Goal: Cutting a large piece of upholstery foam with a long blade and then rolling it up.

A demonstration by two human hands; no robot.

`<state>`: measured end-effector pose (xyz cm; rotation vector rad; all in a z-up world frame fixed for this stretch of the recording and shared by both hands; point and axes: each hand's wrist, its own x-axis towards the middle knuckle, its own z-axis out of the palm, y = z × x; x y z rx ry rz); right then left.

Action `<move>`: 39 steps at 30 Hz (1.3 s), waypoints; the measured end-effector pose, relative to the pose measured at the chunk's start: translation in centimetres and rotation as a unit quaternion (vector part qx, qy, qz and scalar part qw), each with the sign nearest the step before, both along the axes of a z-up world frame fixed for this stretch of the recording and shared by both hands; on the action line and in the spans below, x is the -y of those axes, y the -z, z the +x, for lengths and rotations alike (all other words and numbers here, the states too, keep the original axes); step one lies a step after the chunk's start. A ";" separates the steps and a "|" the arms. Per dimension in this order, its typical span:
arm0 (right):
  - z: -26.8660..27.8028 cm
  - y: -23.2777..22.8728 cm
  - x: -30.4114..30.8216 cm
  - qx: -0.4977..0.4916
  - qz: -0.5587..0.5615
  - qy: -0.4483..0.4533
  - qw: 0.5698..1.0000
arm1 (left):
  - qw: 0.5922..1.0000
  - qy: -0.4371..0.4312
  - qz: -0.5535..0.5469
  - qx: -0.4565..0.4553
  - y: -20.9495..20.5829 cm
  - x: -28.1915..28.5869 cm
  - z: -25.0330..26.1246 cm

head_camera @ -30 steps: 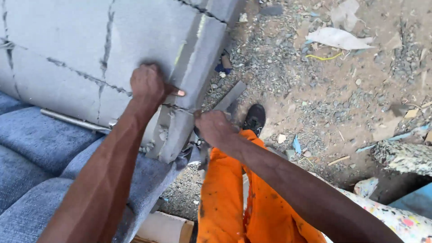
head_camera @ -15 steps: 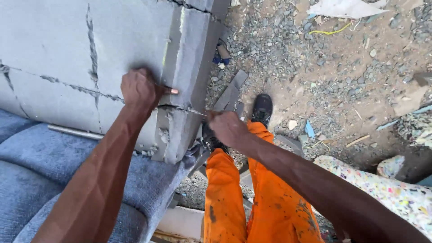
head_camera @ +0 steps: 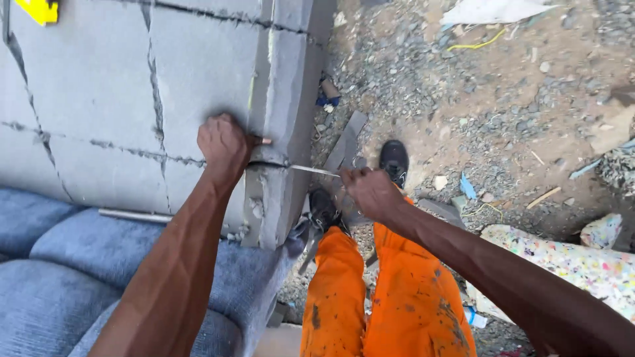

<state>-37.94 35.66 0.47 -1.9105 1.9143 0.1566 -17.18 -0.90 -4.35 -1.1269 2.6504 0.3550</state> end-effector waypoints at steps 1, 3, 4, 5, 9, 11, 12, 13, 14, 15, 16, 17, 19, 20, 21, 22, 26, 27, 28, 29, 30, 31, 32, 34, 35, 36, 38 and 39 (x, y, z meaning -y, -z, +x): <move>-1.3 -0.8 -1.3 -0.006 -0.002 0.006 1.000 | 1.000 0.006 -0.002 -0.006 4.6 2.7 2.8; -1.6 -3.3 -4.7 -0.011 0.071 0.027 0.997 | 0.990 0.069 -0.113 -0.058 15.0 1.2 5.2; -1.6 -4.5 -5.7 -0.013 0.068 0.034 0.997 | 0.989 0.076 -0.115 -0.061 14.8 1.6 5.2; -1.8 -5.7 -6.6 -0.002 0.101 0.069 0.993 | 0.982 0.118 -0.126 -0.076 14.7 2.0 4.9; -1.5 -7.1 -6.4 0.153 0.159 0.318 0.922 | 0.897 0.307 -0.270 -0.170 7.7 2.3 3.3; 0.3 -1.4 -5.1 0.172 0.186 0.390 0.885 | 0.940 0.304 -0.126 0.092 -0.6 3.0 -3.1; 1.7 1.3 -5.2 0.189 0.224 0.456 0.840 | 0.896 0.270 0.032 0.351 -4.3 2.5 -6.0; 2.1 0.1 -2.6 0.193 0.229 0.468 0.832 | 0.891 0.284 0.034 0.353 -5.6 2.8 -7.4; 1.4 0.0 0.8 0.282 0.218 0.528 0.771 | 0.886 0.267 0.057 0.375 -6.3 3.8 -9.5; 0.6 0.2 4.3 0.368 0.202 0.578 0.700 | 0.880 0.249 0.078 0.397 -6.8 4.8 -11.6; 3.2 8.5 3.1 0.372 0.201 0.586 0.692 | 0.876 0.259 0.076 0.401 -7.2 5.5 -12.8; 6.4 17.0 2.7 0.413 0.176 0.674 0.587 | 0.860 0.228 0.115 0.441 -7.5 6.2 -13.9; 11.3 27.5 1.5 0.435 0.164 0.761 0.453 | 0.830 0.212 0.170 0.488 -7.6 5.0 -17.3; 12.0 30.9 2.6 0.485 0.146 0.776 0.376 | 0.775 0.126 0.217 0.580 -7.5 5.1 -19.9; 12.8 34.1 3.9 0.530 0.127 0.784 0.296 | 0.705 0.038 0.258 0.660 -7.6 5.3 -22.2; 12.6 37.8 4.3 0.529 0.127 0.786 0.292 | 0.703 0.041 0.257 0.662 -6.1 5.5 -21.1; 16.8 45.5 3.5 0.921 0.124 0.366 -0.044 | 0.814 0.071 0.182 0.546 -4.5 5.4 -16.3; 17.3 46.7 3.4 0.956 0.110 0.244 -0.120 | 0.831 0.090 0.171 0.521 -4.4 5.6 -16.1; 16.3 48.7 3.6 0.972 0.091 0.115 -0.185 | 0.833 0.088 0.171 0.519 -4.4 5.6 -15.8; 15.2 50.4 3.9 0.966 0.071 -0.016 -0.247 | 0.846 0.096 0.171 0.496 -4.6 5.6 -15.6; 14.2 52.2 4.5 0.940 0.051 -0.148 -0.304 | 0.859 0.102 0.170 0.472 -4.8 5.8 -15.2; 13.5 53.0 4.6 0.940 0.055 -0.149 -0.302 | 0.861 0.099 0.169 0.470 -4.6 6.0 -15.4; 13.5 53.0 4.0 0.949 0.060 -0.119 -0.286 | 0.866 0.097 0.171 0.460 -4.8 5.9 -15.2; 14.1 52.5 3.2 0.956 0.071 -0.090 -0.270 | 0.872 0.089 0.174 0.449 -5.0 5.7 -14.8; 14.7 52.1 3.0 0.963 0.078 -0.063 -0.250 | 0.872 0.099 0.167 0.449 -4.9 5.7 -14.5; 15.2 51.9 2.8 0.969 0.083 -0.036 -0.229 | 0.873 0.111 0.158 0.448 -4.6 5.8 -14.3; 15.8 52.9 2.1 0.973 0.090 -0.010 -0.210 | 0.872 0.109 0.164 0.448 -4.0 5.9 -13.6; 16.4 53.3 1.6 0.977 0.095 0.017 -0.191 | 0.871 0.110 0.169 0.448 -3.8 5.9 -13.1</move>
